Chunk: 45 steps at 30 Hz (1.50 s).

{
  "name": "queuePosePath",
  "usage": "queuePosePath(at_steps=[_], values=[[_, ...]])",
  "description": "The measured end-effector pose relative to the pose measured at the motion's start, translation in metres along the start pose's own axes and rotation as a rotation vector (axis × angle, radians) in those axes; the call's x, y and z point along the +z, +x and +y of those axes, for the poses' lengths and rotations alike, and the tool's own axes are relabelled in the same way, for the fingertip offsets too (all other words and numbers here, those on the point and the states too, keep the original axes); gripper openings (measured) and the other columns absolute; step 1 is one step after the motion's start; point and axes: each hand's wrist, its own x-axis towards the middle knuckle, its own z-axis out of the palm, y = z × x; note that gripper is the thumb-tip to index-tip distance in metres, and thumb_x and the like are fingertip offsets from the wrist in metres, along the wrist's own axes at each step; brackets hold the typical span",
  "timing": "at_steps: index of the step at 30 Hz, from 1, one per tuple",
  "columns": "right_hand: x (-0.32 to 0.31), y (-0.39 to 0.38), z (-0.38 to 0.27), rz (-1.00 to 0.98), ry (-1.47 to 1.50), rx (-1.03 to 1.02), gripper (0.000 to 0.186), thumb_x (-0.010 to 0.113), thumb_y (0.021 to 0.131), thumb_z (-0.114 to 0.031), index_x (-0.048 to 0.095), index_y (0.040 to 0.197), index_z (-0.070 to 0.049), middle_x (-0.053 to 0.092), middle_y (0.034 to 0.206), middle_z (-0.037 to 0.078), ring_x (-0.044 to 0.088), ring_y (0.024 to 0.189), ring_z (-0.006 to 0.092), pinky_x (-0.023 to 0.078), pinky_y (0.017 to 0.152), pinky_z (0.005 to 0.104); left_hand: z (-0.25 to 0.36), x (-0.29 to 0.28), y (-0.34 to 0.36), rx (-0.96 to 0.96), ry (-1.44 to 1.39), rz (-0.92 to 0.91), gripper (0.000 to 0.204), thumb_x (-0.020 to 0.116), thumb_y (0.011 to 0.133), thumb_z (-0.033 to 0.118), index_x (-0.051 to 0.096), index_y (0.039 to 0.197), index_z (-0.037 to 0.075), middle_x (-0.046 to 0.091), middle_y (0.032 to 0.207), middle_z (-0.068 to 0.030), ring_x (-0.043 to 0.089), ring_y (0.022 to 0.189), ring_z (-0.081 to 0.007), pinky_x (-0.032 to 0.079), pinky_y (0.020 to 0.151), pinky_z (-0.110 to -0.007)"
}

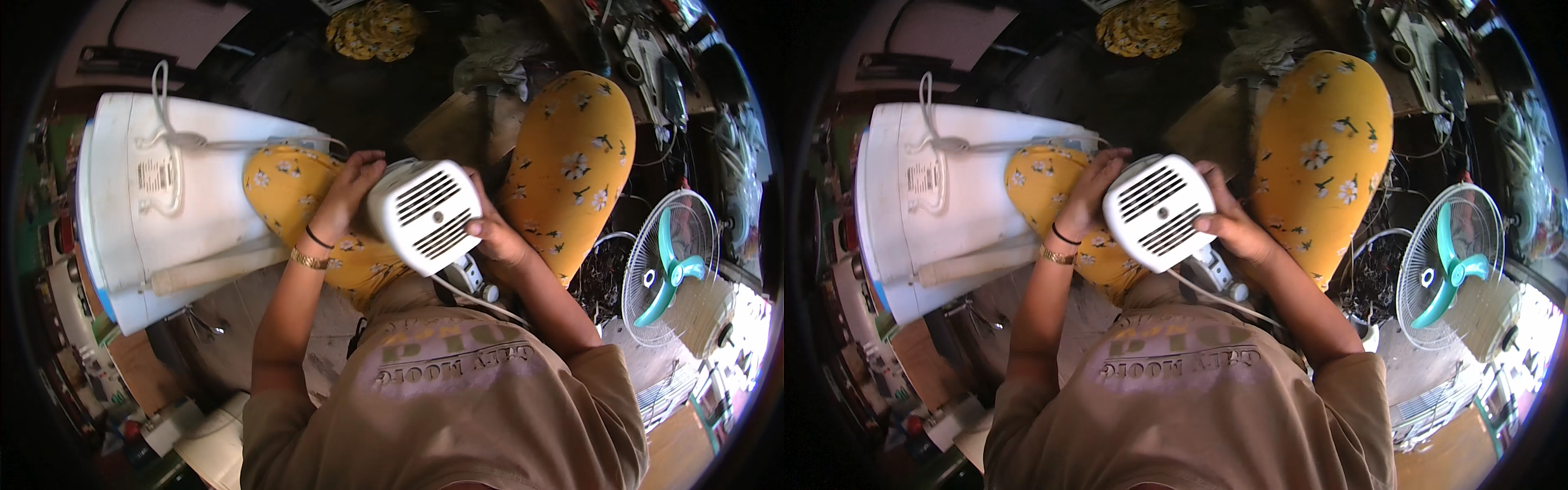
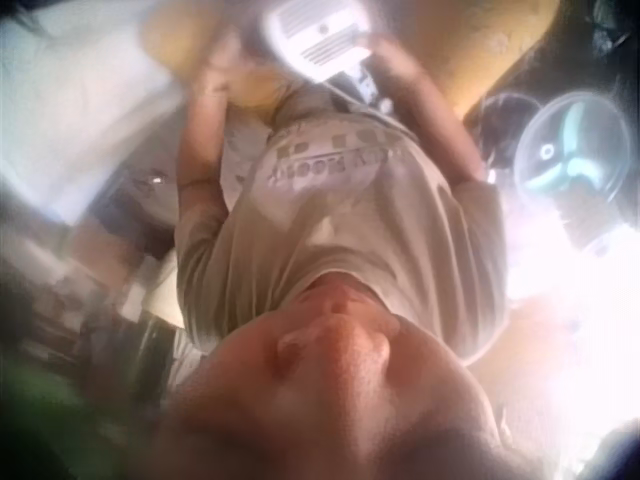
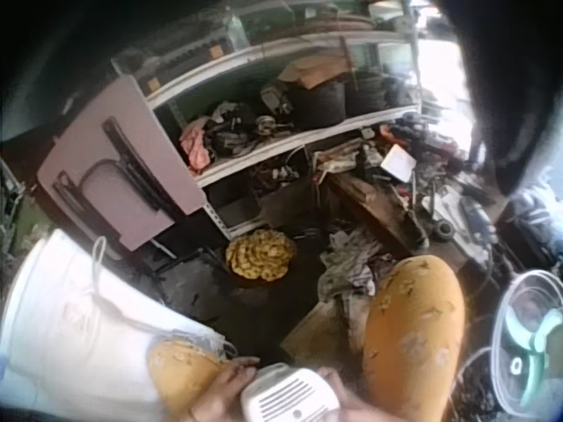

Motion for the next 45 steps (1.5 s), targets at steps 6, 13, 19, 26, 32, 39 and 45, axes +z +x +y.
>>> queuePosePath(at_steps=[6,13,19,26,32,39,45], values=[[-0.03,-0.008,0.018,0.103,0.08,0.026,0.106,0.072,0.065,-0.056,0.024,0.144,-0.005,0.044,0.132,0.017,0.047,0.122,0.0273,0.042,0.101,0.0396,-0.002,0.004,-0.014,0.013,-0.418,-0.058,0.043,0.054,0.097,0.014,0.047,0.136,-0.003,0.059,0.126,-0.0109,0.059,0.112,-0.0175,0.051,0.095,-0.032],[-0.032,-0.014,0.013,0.109,-0.013,0.035,0.11,0.074,0.065,-0.058,0.025,0.143,0.001,0.048,0.13,0.019,0.052,0.118,0.0274,0.047,0.098,0.0384,0.003,0.006,-0.017,-0.013,-0.385,-0.048,0.038,0.051,0.098,0.009,0.05,0.134,-0.002,0.061,0.125,-0.0112,0.06,0.111,-0.0153,0.052,0.093,-0.03],[-0.035,-0.016,0.016,0.158,-0.027,-0.002,0.102,0.071,0.069,-0.061,0.037,0.138,0.005,0.053,0.129,0.019,0.055,0.117,0.0276,0.047,0.099,0.0393,0.005,0.014,-0.004,0.125,-0.096,-0.021,0.042,0.05,0.096,0.005,0.046,0.138,-0.002,0.059,0.128,-0.0123,0.057,0.116,-0.0167,0.05,0.094,-0.03],[-0.03,-0.013,0.011,0.229,0.116,-0.081,0.083,0.068,0.072,-0.054,0.049,0.131,0.001,0.063,0.12,0.013,0.063,0.106,0.0252,0.05,0.094,0.0377,-0.031,0.033,-0.027,0.408,-0.031,-0.175,0.103,0.071,0.078,0.01,0.002,0.154,0.002,0.02,0.157,-0.0187,0.031,0.141,-0.0251,0.038,0.109,-0.036],[-0.036,-0.008,0.013,0.177,0.089,-0.096,0.088,0.068,0.072,-0.057,0.047,0.133,0.003,0.06,0.124,0.016,0.06,0.11,0.0262,0.049,0.096,0.0381,-0.043,0.04,-0.034,0.625,0.595,0.072,0.112,0.078,0.071,0.01,0.001,0.152,-0.005,0.021,0.154,-0.0262,0.037,0.138,-0.0331,0.041,0.106,-0.036],[-0.035,-0.014,0.015,0.158,-0.076,-0.094,0.109,0.068,0.069,-0.061,0.02,0.145,0.001,0.04,0.137,0.019,0.043,0.128,0.0288,0.039,0.104,0.0416,-0.052,0.059,-0.026,0.635,0.556,0.194,0.111,0.078,0.072,0.009,0.003,0.152,-0.003,0.033,0.148,-0.0243,0.048,0.129,-0.028,0.046,0.1,-0.035],[-0.009,0.012,-0.005,0.272,-0.143,-0.129,0.095,0.069,0.075,-0.049,0.021,0.14,0.001,0.041,0.131,0.021,0.041,0.124,0.0288,0.034,0.105,0.0379,-0.073,0.055,-0.011,0.411,0.064,0.038,0.112,0.069,0.075,-0.006,-0.009,0.153,0.008,0.034,0.148,-0.0164,0.048,0.127,-0.0248,0.047,0.1,-0.036]])
